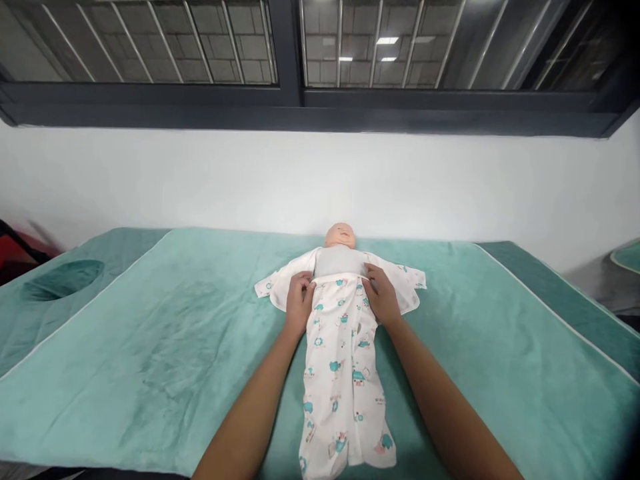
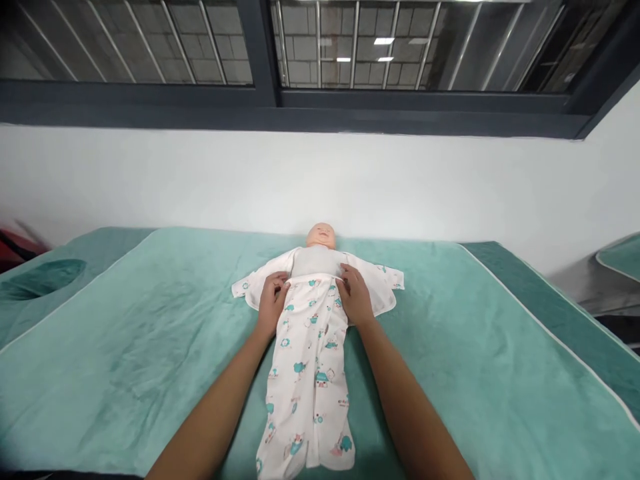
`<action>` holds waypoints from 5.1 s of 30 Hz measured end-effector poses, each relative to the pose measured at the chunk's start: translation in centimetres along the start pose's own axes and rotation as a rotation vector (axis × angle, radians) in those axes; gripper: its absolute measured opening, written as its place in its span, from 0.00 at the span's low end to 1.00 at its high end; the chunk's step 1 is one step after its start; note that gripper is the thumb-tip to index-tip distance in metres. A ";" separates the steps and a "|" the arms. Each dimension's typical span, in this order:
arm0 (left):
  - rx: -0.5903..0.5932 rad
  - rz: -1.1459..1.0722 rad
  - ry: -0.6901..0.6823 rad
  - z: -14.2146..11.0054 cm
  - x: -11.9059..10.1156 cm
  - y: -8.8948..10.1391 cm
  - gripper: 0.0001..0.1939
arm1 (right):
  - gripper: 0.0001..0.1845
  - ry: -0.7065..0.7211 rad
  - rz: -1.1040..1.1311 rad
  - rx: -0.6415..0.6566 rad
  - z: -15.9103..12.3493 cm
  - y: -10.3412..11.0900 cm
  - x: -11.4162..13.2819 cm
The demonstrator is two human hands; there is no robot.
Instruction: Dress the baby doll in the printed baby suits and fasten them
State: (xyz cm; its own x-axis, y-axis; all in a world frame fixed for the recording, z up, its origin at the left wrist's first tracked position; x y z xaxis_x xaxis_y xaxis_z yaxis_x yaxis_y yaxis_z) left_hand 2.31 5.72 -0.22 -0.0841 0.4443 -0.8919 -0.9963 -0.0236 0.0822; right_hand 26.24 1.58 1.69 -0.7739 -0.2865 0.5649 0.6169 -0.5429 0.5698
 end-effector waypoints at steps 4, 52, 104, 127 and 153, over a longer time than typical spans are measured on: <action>0.125 -0.035 0.044 1.2 -0.3 -0.5 0.09 | 0.12 -0.024 -0.149 0.195 1.4 -0.4 0.1; 0.206 -0.392 0.490 1.7 1.5 -2.2 0.12 | 0.15 -0.453 0.792 0.400 2.5 -2.1 -4.1; 0.014 0.600 -0.017 6.4 0.2 -2.1 0.12 | 0.15 -0.335 -0.126 0.034 5.8 -2.8 -4.2; 0.217 -0.381 0.568 3.3 2.3 -1.1 0.12 | 0.22 -0.493 0.675 0.523 2.7 -4.2 -4.2; 0.471 -0.321 0.438 3.3 1.2 -2.9 0.13 | 0.09 -0.311 0.397 0.398 3.8 -2.5 -2.9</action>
State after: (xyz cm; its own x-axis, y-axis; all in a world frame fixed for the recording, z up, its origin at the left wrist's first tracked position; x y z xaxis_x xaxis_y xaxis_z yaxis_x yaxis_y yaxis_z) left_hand 5.16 9.30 -0.03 0.1149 -0.0384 -0.9926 -0.8690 0.4803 -0.1191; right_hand 27.48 6.83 0.90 -0.4349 -0.1308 0.8910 0.9001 -0.0913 0.4259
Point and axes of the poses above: each hand's wrist, its own z-axis towards the middle knuckle, its own y-axis out of the back of the hand, x = y × z, the point moved 6 cm from there along z, towards the middle knuckle, and after that the axes turned 12 degrees about -z, right-handed, at the moved point
